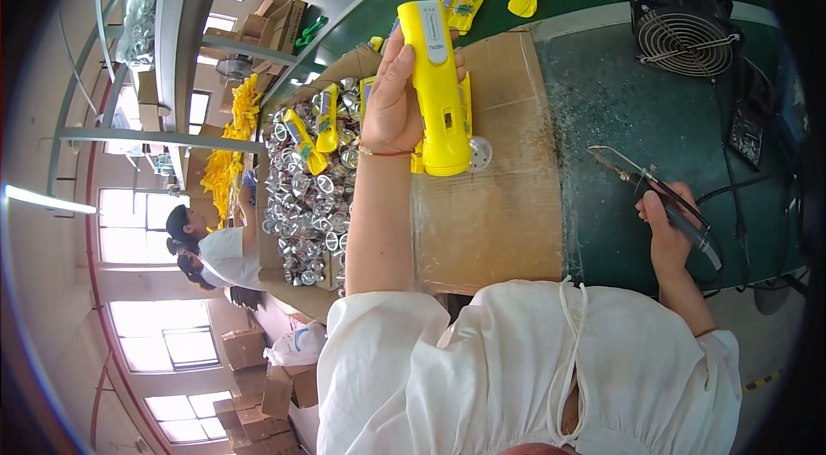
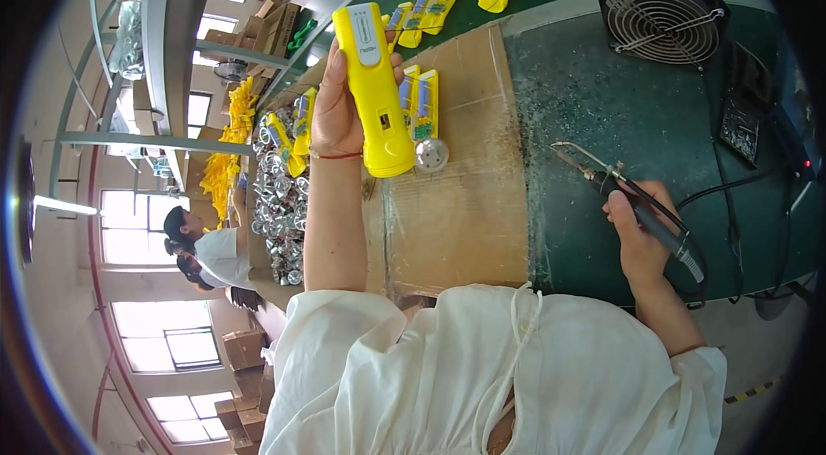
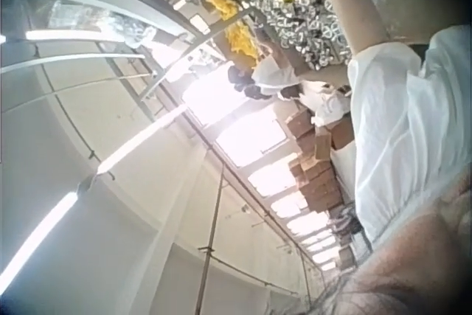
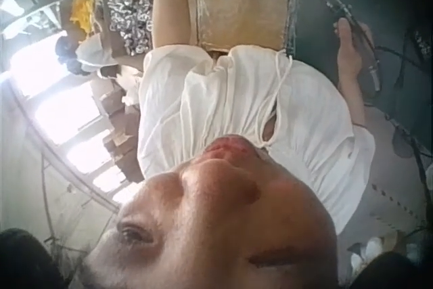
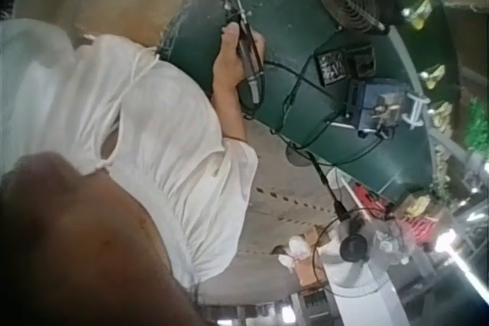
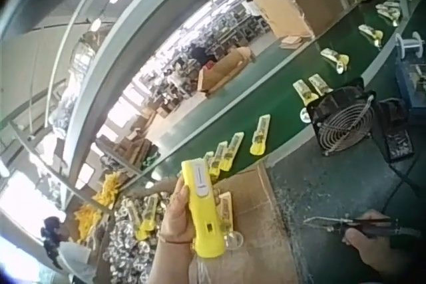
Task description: Soldering wires to circuit boards and assembling them into flashlight housings on an assembly line.
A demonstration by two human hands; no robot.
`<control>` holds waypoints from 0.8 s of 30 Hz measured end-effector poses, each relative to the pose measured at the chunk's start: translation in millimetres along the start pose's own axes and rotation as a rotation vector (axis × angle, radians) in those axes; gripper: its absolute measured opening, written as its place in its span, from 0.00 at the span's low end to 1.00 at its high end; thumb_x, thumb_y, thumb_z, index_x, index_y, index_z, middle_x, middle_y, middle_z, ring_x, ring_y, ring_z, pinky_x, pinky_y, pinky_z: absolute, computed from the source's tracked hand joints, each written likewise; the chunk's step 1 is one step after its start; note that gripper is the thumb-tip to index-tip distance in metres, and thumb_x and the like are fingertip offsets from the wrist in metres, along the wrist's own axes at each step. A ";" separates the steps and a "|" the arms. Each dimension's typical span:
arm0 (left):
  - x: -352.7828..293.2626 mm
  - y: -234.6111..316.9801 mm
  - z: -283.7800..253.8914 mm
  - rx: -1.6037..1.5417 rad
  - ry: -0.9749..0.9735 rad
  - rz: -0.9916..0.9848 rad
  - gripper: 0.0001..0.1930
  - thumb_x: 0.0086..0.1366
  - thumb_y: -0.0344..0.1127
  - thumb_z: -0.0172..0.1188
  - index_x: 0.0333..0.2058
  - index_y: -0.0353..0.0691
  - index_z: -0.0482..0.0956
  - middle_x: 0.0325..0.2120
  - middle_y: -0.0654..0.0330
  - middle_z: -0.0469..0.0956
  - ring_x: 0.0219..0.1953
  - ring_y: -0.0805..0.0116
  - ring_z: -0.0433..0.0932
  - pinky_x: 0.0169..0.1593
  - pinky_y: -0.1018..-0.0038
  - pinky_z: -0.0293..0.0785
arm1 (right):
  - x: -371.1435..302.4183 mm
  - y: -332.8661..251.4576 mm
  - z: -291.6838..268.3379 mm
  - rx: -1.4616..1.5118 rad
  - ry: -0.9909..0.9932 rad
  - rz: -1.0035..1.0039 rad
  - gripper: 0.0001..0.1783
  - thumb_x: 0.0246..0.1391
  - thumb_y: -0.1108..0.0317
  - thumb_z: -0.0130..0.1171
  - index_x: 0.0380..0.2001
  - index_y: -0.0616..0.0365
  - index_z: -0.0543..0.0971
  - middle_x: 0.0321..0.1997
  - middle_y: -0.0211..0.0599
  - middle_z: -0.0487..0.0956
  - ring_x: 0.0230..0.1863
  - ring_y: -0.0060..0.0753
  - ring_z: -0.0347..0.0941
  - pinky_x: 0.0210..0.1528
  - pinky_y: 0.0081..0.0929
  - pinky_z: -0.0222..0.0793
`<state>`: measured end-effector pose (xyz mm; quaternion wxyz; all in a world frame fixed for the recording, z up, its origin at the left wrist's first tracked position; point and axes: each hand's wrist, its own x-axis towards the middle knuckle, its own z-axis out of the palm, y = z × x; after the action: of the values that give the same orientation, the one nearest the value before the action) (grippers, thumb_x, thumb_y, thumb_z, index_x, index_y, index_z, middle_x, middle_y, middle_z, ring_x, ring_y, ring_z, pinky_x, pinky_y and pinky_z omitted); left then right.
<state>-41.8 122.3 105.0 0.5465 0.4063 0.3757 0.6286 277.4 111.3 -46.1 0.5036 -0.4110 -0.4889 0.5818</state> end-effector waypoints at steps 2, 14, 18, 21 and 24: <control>-0.6 1.3 1.6 -0.007 -0.021 0.001 0.25 0.64 0.38 0.49 0.58 0.44 0.56 0.48 0.51 0.67 0.44 0.59 0.73 0.50 0.64 0.70 | -0.4 -1.5 1.8 0.006 -0.015 -0.010 0.07 0.50 0.73 0.57 0.32 0.64 0.72 0.22 0.34 0.76 0.23 0.18 0.71 0.27 0.15 0.67; 0.6 0.2 12.3 0.064 -0.071 0.003 0.24 0.64 0.39 0.49 0.58 0.46 0.56 0.49 0.51 0.67 0.46 0.58 0.72 0.50 0.64 0.70 | 1.4 -2.5 7.5 0.007 -0.026 0.023 0.08 0.49 0.72 0.58 0.31 0.63 0.73 0.23 0.33 0.76 0.24 0.17 0.70 0.27 0.14 0.66; 10.2 -10.4 10.7 -0.236 -0.078 -0.072 0.25 0.64 0.44 0.50 0.57 0.44 0.56 0.49 0.50 0.65 0.43 0.59 0.71 0.49 0.64 0.71 | 0.3 -3.7 6.9 -0.020 -0.048 0.046 0.08 0.49 0.72 0.59 0.30 0.63 0.72 0.22 0.33 0.76 0.24 0.17 0.71 0.26 0.14 0.66; 18.3 -18.9 11.1 -0.317 -0.091 -0.072 0.30 0.63 0.48 0.48 0.58 0.35 0.55 0.53 0.52 0.62 0.44 0.61 0.68 0.50 0.68 0.68 | -1.5 0.1 6.2 -0.023 -0.053 0.055 0.07 0.48 0.73 0.59 0.30 0.62 0.72 0.22 0.33 0.77 0.24 0.17 0.71 0.27 0.15 0.66; 29.4 -20.4 16.2 -0.379 -0.118 -0.102 0.31 0.64 0.49 0.47 0.57 0.31 0.54 0.51 0.53 0.62 0.44 0.62 0.67 0.49 0.68 0.69 | -0.3 -1.8 8.6 -0.023 -0.059 0.052 0.07 0.47 0.73 0.60 0.29 0.61 0.73 0.21 0.31 0.77 0.23 0.16 0.71 0.26 0.15 0.66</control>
<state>-21.3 154.4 95.6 0.6654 0.3126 0.2381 0.6347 269.4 109.7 -42.8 0.4689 -0.4118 -0.4995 0.6009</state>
